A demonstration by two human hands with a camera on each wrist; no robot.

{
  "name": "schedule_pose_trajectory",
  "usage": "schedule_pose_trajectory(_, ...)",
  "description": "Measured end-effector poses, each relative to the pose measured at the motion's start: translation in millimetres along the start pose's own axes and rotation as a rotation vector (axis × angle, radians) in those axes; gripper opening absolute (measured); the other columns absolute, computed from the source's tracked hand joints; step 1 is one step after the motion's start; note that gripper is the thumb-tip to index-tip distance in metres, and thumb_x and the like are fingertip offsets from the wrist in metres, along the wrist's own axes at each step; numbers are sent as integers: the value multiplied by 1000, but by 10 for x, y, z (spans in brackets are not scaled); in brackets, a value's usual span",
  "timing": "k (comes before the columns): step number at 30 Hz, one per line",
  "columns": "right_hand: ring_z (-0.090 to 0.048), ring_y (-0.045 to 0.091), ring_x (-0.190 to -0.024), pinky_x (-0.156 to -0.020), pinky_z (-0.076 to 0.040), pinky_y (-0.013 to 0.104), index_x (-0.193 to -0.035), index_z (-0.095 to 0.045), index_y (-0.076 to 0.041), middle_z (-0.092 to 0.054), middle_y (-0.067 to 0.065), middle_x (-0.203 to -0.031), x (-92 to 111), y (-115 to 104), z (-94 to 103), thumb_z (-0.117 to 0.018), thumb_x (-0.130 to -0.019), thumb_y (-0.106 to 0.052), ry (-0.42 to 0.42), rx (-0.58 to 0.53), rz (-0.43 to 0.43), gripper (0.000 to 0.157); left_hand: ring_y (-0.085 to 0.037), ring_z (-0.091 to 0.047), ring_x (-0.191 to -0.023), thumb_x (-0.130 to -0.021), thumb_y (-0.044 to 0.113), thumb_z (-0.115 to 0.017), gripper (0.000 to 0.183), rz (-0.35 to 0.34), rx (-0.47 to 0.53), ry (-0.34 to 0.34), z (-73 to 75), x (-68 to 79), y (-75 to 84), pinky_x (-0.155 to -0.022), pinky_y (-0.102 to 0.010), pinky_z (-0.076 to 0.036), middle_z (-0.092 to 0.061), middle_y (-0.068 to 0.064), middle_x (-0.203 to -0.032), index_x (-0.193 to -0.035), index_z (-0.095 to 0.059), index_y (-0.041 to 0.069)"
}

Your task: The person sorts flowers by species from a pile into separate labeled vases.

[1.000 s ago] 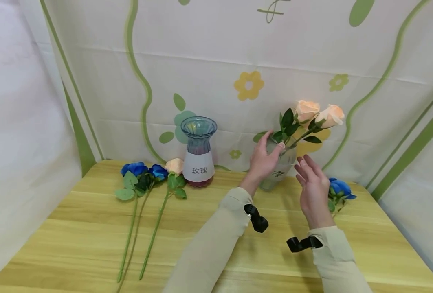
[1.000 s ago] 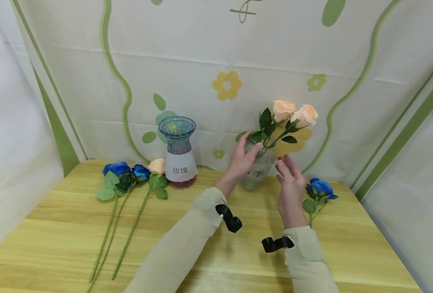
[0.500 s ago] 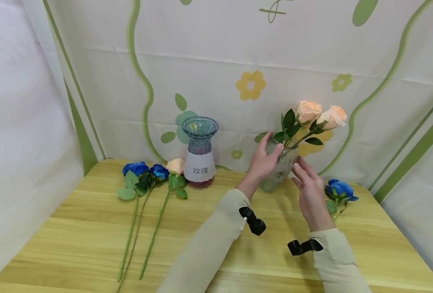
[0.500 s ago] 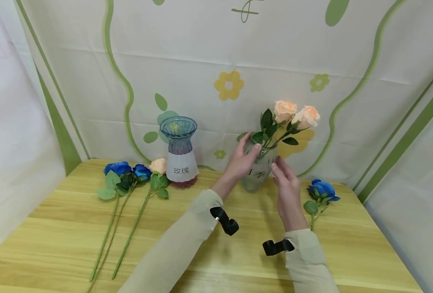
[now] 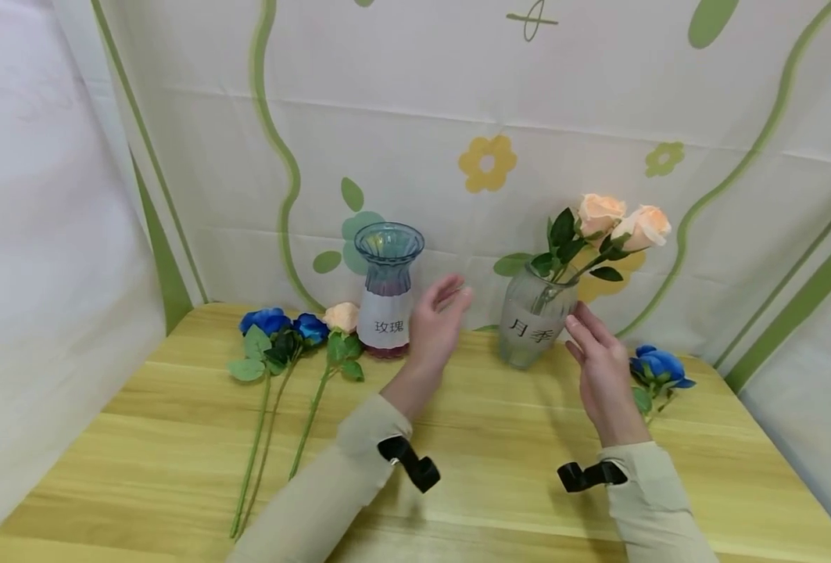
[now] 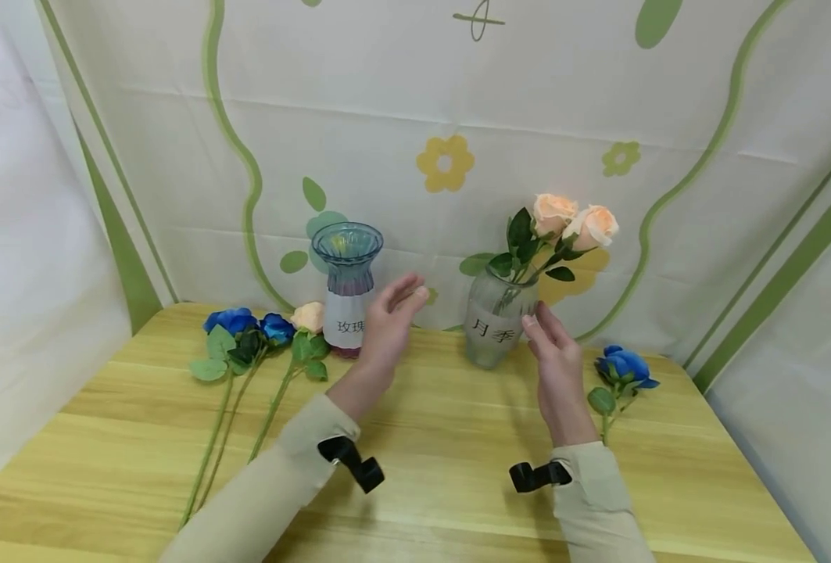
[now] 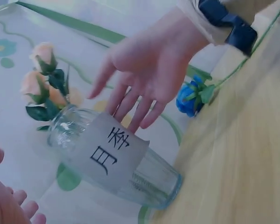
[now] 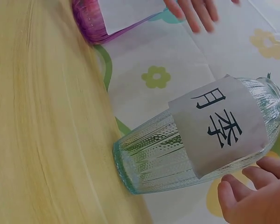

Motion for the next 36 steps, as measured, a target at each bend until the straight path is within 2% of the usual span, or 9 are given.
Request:
schedule_pose_trajectory(2,-19,11,-165,-136,-18,40,-170,-21,-20,-16,-7,-179,-11,17,10,-62,-108,-34,9,-1,-5,76,-21,-59,-140,-102,30,-71,50,16,61,21,174,44,-15,-121,-42,-46,-66,0,-147,-149,-61,16)
schedule_pose_trajectory(6,-21,12,-165,-131,-28,29,-170,-22,-21,-17,-3,-179,-23,38,21,-67,-105,-30,24,5,-6,79,-22,-62,-137,-103,26,-71,45,60,99,89,527,121,-70,-116,-41,-49,-68,-6,-145,-145,-65,13)
schedule_pose_trajectory(9,-22,16,-165,-129,-31,26,-169,-24,-22,-19,-1,-179,-18,35,20,-70,-104,-28,26,16,-3,80,-21,-63,-130,-103,23,-71,41,74,99,143,795,156,-107,-109,-41,-51,-69,-10,-143,-142,-68,11)
schedule_pose_trajectory(11,-22,19,-166,-129,-30,27,-169,-25,-23,-19,-1,-179,-11,34,19,-71,-103,-28,26,17,-4,81,-21,-63,-130,-102,19,-71,40,76,87,162,973,175,-134,-111,-41,-51,-69,-12,-143,-140,-68,8)
schedule_pose_trajectory(16,-26,20,-165,-127,-33,25,-168,-27,-24,-22,-2,-178,1,30,30,-72,-102,-25,39,36,-4,80,-20,-62,-136,-103,18,-70,43,146,-14,175,1422,266,-251,-119,-42,-48,-67,-12,-148,-145,-64,9)
schedule_pose_trajectory(21,-27,20,-164,-128,-32,27,-168,-27,-24,-23,-4,-178,-1,33,35,-72,-102,-25,42,49,-9,80,-20,-62,-136,-102,20,-71,47,193,-180,189,1802,423,-325,-114,-35,-49,-66,-13,-149,-147,-62,9)
schedule_pose_trajectory(25,-28,20,-164,-128,-33,27,-168,-28,-24,-24,-3,-178,-7,29,39,-73,-102,-25,45,44,-14,80,-24,-65,-133,-101,20,-73,47,198,-334,169,1985,529,-370,-105,-28,-53,-68,-13,-146,-146,-64,9)
schedule_pose_trajectory(30,-28,19,-164,-126,-36,24,-168,-27,-23,-23,-2,-178,-4,22,42,-71,-103,-26,34,45,-21,79,-31,-70,-126,-98,15,-76,47,155,-497,126,2085,585,-406,-93,-22,-59,-71,-15,-140,-143,-65,6)
schedule_pose_trajectory(36,-27,19,-164,-125,-37,23,-169,-27,-22,-22,-2,-178,0,25,46,-71,-103,-27,24,48,-32,79,-36,-71,-123,-94,10,-79,50,122,-578,102,2145,617,-404,-96,-37,-62,-71,-20,-138,-142,-65,3)
Point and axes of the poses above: each hand's wrist, its own x-axis away from the middle knuckle, its own z-axis out of the back of the hand, y = z × x, the point moved 7 cm from there along -x, towards the middle knuckle
